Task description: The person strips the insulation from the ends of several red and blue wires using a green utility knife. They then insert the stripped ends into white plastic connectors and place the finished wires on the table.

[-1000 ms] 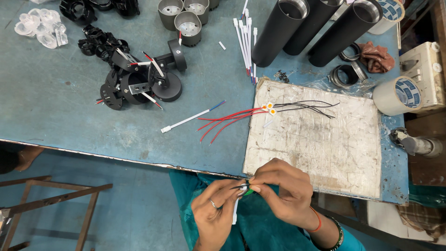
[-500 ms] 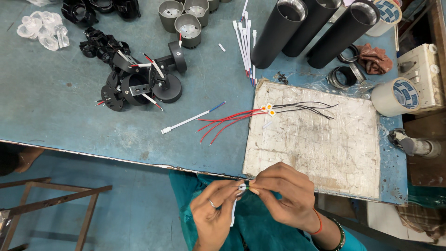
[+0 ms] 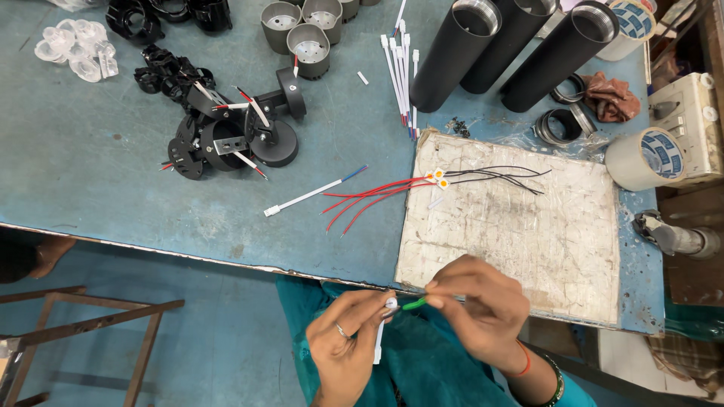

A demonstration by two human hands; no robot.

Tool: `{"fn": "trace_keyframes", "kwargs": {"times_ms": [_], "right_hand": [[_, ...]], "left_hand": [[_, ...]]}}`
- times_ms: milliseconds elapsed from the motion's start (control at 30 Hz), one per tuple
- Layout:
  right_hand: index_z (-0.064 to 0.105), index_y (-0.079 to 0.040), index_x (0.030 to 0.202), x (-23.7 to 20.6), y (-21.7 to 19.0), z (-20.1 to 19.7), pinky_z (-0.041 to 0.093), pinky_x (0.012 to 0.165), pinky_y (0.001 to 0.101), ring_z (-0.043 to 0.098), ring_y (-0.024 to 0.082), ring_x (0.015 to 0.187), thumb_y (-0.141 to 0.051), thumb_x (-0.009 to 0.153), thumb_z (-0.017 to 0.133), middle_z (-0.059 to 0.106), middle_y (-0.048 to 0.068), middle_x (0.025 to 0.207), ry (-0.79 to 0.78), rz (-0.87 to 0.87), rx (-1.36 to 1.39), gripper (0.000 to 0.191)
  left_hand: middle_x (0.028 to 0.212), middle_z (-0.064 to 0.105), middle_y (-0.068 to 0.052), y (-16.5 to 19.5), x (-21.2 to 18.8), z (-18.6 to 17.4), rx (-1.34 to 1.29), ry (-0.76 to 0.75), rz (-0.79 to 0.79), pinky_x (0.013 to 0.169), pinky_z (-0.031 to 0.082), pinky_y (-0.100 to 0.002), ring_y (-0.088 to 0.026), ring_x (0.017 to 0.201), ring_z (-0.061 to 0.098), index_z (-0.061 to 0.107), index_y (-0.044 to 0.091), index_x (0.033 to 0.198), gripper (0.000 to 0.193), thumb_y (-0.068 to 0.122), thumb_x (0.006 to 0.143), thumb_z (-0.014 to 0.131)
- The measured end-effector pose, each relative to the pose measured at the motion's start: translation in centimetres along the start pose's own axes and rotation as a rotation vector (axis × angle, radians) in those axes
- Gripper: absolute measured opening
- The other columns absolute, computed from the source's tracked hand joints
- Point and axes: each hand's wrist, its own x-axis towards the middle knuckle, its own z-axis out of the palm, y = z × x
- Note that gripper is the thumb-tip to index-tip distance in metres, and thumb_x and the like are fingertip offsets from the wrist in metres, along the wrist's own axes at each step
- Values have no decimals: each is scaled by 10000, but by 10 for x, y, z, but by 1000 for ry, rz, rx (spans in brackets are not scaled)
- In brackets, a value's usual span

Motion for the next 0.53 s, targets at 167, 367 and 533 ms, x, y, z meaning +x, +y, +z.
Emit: {"fn": "trace_keyframes", "kwargs": {"times_ms": [167,367,533], "right_hand": [[735,36,956,-1,7,-3,550,699,274,695,189,807,69,832,773,727,141,921,23,37,61,133],[736,29,960,-2,7,-2,550,712,270,699,182,811,58,831,779,733,137,919,-6,16,62,139],[749,28,970,5,13,2,540,694,272,700,199,797,64,820,783,734,135,915,5,77,-28,157]], "left_hand": [[947,766,-142,4,3,-1,35,-11,56,689,627,-234,-171,793,777,746,-27,1050,277,-173,817,714],[950,765,-133,10,6,-2,66,-20,69,684,635,-231,-166,785,775,753,-20,1030,273,-174,806,721],[948,766,-125,14,7,-3,90,-33,63,682,630,-227,-161,770,767,773,-7,1039,290,-158,797,725]]}}
